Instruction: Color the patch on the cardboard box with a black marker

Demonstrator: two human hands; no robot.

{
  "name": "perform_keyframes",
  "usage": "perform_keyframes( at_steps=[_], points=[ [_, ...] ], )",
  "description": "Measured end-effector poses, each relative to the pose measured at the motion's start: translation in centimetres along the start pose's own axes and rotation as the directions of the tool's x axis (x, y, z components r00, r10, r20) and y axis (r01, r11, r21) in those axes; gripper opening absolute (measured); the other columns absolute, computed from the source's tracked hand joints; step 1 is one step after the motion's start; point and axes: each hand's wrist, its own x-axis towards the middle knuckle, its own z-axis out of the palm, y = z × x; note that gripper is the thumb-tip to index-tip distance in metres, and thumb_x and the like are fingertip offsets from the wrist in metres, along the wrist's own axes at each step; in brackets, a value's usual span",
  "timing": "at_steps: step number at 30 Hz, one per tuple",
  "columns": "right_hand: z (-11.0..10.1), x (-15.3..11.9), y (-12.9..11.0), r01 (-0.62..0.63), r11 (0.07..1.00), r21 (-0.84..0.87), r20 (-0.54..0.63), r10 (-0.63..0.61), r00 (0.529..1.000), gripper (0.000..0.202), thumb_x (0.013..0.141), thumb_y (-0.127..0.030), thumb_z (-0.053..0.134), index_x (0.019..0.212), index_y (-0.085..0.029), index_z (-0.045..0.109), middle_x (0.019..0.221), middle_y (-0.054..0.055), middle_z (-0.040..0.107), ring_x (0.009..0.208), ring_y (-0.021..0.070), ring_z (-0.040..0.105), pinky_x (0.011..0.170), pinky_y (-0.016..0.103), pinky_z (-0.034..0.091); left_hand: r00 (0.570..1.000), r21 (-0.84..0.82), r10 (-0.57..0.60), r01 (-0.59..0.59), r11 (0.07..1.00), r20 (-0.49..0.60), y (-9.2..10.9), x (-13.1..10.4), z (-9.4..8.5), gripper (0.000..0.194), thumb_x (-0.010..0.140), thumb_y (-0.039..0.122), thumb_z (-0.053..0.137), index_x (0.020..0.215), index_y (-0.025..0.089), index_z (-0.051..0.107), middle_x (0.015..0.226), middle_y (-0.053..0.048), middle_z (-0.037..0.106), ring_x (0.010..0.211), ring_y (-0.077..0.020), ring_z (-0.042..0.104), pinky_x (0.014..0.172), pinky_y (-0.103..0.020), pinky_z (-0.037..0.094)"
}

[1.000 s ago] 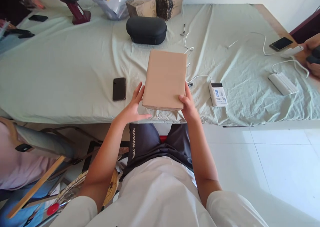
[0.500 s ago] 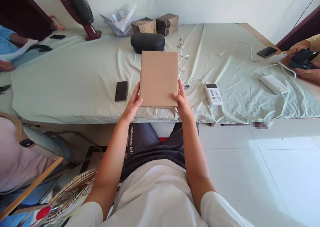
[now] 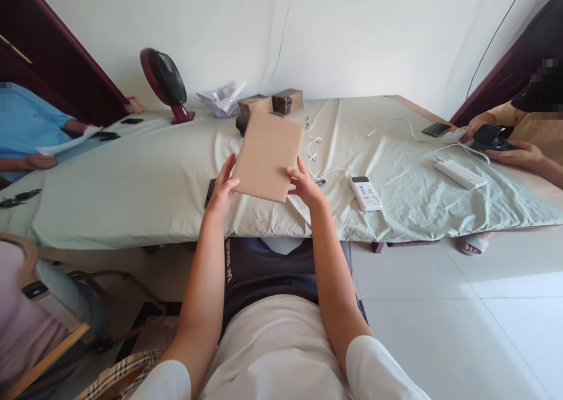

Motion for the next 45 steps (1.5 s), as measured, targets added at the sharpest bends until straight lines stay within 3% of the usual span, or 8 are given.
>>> perform_keyframes(
  at_steps=[8, 12, 16, 21, 28, 32, 39, 45],
  points=[
    [-1.0, 3.7, 0.9, 0.085, 0.99, 0.108, -0.064, -0.079, 0.995, 0.089, 0.069, -0.064, 0.084, 0.149, -0.037, 0.056, 0.151, 0.006, 0.068, 0.135, 0.0402, 0.066, 0.11, 0.068, 0.059, 0.998, 0.046, -0.007, 0.01, 0.999, -0.069, -0.8, 2.4, -0.5, 0.137, 0.077, 0.073, 0.083, 0.174, 0.047, -0.009, 0.189, -0.012, -0.001, 0.168, -0.0359, 0.036, 0.13, -0.054, 0.041],
    [-1.1, 3.9, 3.4, 0.163, 0.981, 0.106, -0.187, -0.142, 0.972, 0.097, 0.062, -0.069, 0.082, 0.15, -0.036, 0.058, 0.147, 0.01, 0.071, 0.139, 0.0449, 0.063, 0.113, 0.069, 0.057, 0.994, -0.097, -0.076, 0.068, 0.993, -0.074, -2.4, 2.2, 1.6, 0.153, 0.076, 0.07, 0.084, 0.165, 0.041, -0.037, 0.178, -0.019, 0.035, 0.147, -0.0289, 0.061, 0.123, -0.055, 0.049],
    [-2.3, 2.3, 5.9, 0.203, 0.972, 0.115, -0.21, -0.176, 0.962, 0.113, 0.059, -0.077, 0.08, 0.161, -0.038, 0.05, 0.16, 0.012, 0.064, 0.152, 0.0501, 0.051, 0.12, 0.077, 0.046, 0.997, -0.056, 0.016, -0.02, 0.998, -0.078, -3.5, 1.9, 1.3, 0.152, 0.069, 0.075, 0.084, 0.17, 0.044, -0.025, 0.179, -0.012, 0.035, 0.158, -0.0323, 0.049, 0.128, -0.054, 0.043],
    [-5.7, -1.2, 5.4, 0.255, 0.946, -0.2, -0.055, -0.271, 0.961, 0.123, 0.078, -0.057, 0.086, 0.175, -0.05, 0.012, 0.189, -0.005, 0.01, 0.174, 0.0311, 0.019, 0.14, 0.064, 0.017, 0.992, -0.008, 0.119, -0.119, 0.993, 0.033, -2.8, -0.6, -0.9, 0.138, 0.068, 0.076, 0.088, 0.178, 0.038, 0.012, 0.188, -0.011, 0.014, 0.172, -0.04, 0.021, 0.137, -0.055, 0.029],
    [-7.2, -3.1, 2.1, 0.24, 0.88, -0.41, 0.108, -0.214, 0.971, 0.135, 0.066, -0.061, 0.097, 0.176, -0.045, 0.021, 0.189, -0.005, 0.013, 0.176, 0.0346, 0.002, 0.142, 0.06, 0.0, 0.976, 0.095, 0.092, -0.113, 0.989, 0.198, -0.8, -3.1, -0.6, 0.133, 0.072, 0.072, 0.091, 0.177, 0.038, 0.018, 0.188, -0.013, 0.016, 0.173, -0.041, 0.019, 0.139, -0.06, 0.018],
    [-6.1, -3.5, 1.0, 0.339, 0.87, -0.359, 0.073, -0.336, 0.939, 0.145, 0.066, -0.063, 0.098, 0.177, -0.046, 0.007, 0.184, 0.002, 0.029, 0.172, 0.0377, 0.026, 0.141, 0.063, 0.011, 0.991, 0.14, 0.028, -0.046, 0.989, 0.131, -1.1, -3.4, -0.5, 0.129, 0.079, 0.063, 0.089, 0.177, 0.041, 0.009, 0.189, -0.009, 0.008, 0.175, -0.0362, 0.012, 0.139, -0.058, 0.021],
    [-5.3, -3.9, -0.3, 0.329, 0.855, -0.4, 0.032, -0.346, 0.938, 0.148, 0.059, -0.054, 0.105, 0.176, -0.048, 0.014, 0.188, -0.002, 0.015, 0.175, 0.0373, 0.008, 0.142, 0.063, 0.004, 0.998, 0.373, -0.053, 0.033, 0.927, 0.044, -2.0, -3.3, 0.1, 0.108, 0.083, 0.03, 0.086, 0.174, 0.04, 0.029, 0.18, -0.006, 0.039, 0.173, -0.031, 0.023, 0.142, -0.053, 0.017],
    [-5.0, -4.3, -0.8, 0.33, 0.869, -0.37, 0.057, -0.333, 0.941, 0.145, 0.063, -0.056, 0.102, 0.178, -0.043, 0.015, 0.186, 0.004, 0.022, 0.174, 0.0392, 0.015, 0.141, 0.064, 0.015, 0.99, 0.159, -0.024, 0.002, 0.987, 0.139, -1.3, -3.7, -0.1, 0.134, 0.079, 0.054, 0.091, 0.177, 0.043, 0.0, 0.189, -0.006, 0.008, 0.175, -0.0349, 0.014, 0.137, -0.056, 0.029]
  ],
)
